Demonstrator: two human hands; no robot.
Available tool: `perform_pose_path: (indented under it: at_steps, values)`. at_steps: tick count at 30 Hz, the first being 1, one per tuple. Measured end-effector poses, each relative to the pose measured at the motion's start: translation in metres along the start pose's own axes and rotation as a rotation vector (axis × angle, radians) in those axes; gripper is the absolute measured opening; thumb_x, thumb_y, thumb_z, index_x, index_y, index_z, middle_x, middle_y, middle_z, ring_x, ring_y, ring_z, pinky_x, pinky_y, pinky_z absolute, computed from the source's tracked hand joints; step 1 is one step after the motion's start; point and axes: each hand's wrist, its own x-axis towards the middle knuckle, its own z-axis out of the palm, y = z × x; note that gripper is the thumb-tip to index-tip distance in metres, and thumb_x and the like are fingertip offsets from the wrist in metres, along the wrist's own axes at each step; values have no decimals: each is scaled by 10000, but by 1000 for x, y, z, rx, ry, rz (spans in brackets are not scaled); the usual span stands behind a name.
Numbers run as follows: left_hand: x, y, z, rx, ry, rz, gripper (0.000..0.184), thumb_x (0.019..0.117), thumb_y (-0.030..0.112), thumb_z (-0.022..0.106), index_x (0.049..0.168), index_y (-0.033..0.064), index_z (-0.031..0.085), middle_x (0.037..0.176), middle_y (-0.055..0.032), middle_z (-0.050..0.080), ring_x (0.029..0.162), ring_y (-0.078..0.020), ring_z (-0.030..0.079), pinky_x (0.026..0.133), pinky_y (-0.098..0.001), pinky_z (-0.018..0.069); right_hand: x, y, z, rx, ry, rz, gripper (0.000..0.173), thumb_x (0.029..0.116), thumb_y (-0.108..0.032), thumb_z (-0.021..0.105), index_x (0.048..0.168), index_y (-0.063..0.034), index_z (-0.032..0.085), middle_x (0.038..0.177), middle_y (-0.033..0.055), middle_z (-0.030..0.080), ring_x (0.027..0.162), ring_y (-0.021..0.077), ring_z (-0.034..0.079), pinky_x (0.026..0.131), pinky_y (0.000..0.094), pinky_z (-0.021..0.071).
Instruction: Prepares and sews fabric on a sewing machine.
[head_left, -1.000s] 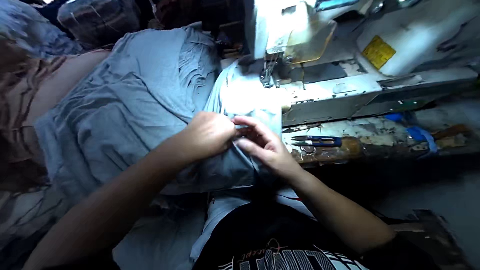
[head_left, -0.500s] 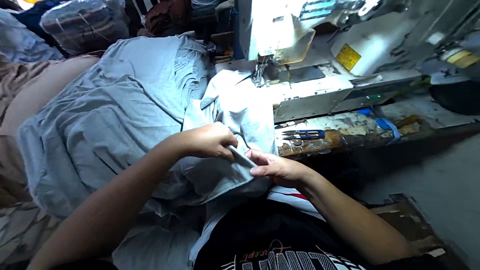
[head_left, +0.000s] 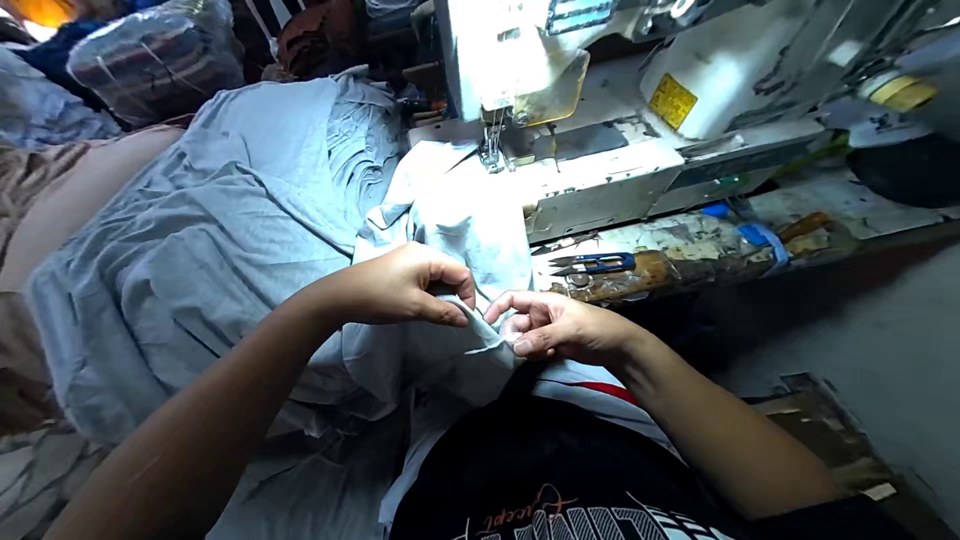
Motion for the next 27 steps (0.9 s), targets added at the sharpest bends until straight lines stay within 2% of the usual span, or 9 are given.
perform_pose_path:
  at_steps: [4, 6, 8, 11, 14, 18, 20, 24, 27]
  values:
    - [-6, 5, -9, 255, 104, 52, 22, 872, 126, 734, 852, 116, 736, 759, 75, 641, 698, 37, 575, 608, -123, 452, 4, 2, 5, -264, 227, -242, 69, 906, -48, 704, 891, -103, 742, 764, -93, 693, 706, -42, 622, 685, 146, 522]
    - [-12, -3, -14, 507, 223, 41, 61, 875, 182, 693, 845, 141, 728, 746, 70, 620, 710, -17, 587, 636, -227, 468, 5, 3, 5, -681, 506, -471, 34, 908, -88, 709, 936, -80, 726, 810, -56, 667, 720, -11, 607, 679, 160, 520]
    - [-18, -22, -10, 669, 326, -41, 53, 872, 141, 690, 855, 106, 725, 791, -24, 641, 775, -179, 642, 695, -427, 506, 2, 1, -9, -1153, 771, -571, 147, 910, -115, 700, 1033, -46, 741, 926, 64, 677, 822, 145, 632, 737, 299, 534]
    - [-27, -59, 17, 767, 390, -169, 202, 865, 94, 764, 1061, 47, 762, 1060, -180, 695, 1078, -401, 639, 910, -611, 488, -18, -5, -36, -1461, 905, -283, 280, 915, -24, 674, 1192, -8, 710, 1164, 237, 670, 1118, 419, 638, 942, 571, 518]
    - [-33, -53, 46, 804, 550, -150, 323, 918, 187, 686, 1216, 68, 723, 1234, -164, 661, 1212, -381, 581, 1003, -559, 448, -32, 6, -54, -1496, 854, -87, 379, 954, -18, 594, 1327, -19, 657, 1246, 268, 654, 1212, 478, 587, 1012, 627, 452]
    - [-15, -33, 70, 642, 838, -162, 200, 961, 155, 648, 1054, 13, 753, 965, -120, 697, 836, -213, 686, 751, -356, 585, -33, 11, -60, -1474, 813, -148, 432, 920, -3, 560, 1339, -22, 663, 1096, 259, 640, 1013, 437, 622, 883, 591, 490]
    - [1, -43, 78, 600, 837, -276, 218, 960, 207, 679, 992, 4, 753, 896, -130, 698, 774, -242, 691, 700, -417, 585, -32, 1, -57, -1485, 776, -3, 451, 942, -21, 607, 1393, -20, 619, 1125, 263, 603, 1003, 432, 622, 844, 589, 518]
    - [23, -70, 84, 531, 782, -437, 149, 936, 142, 703, 929, 0, 746, 895, -175, 678, 903, -342, 686, 801, -525, 558, -41, -8, -39, -1622, 810, 286, 483, 973, -72, 621, 1442, 18, 550, 1172, 319, 578, 943, 485, 652, 764, 615, 537]
    - [16, -75, 83, 227, 924, -340, 89, 927, 126, 702, 917, 48, 746, 900, -62, 672, 832, -131, 655, 763, -313, 551, -71, -11, -34, -1592, 913, 221, 421, 992, -10, 554, 1410, 7, 598, 1193, 339, 580, 824, 513, 659, 692, 673, 524]
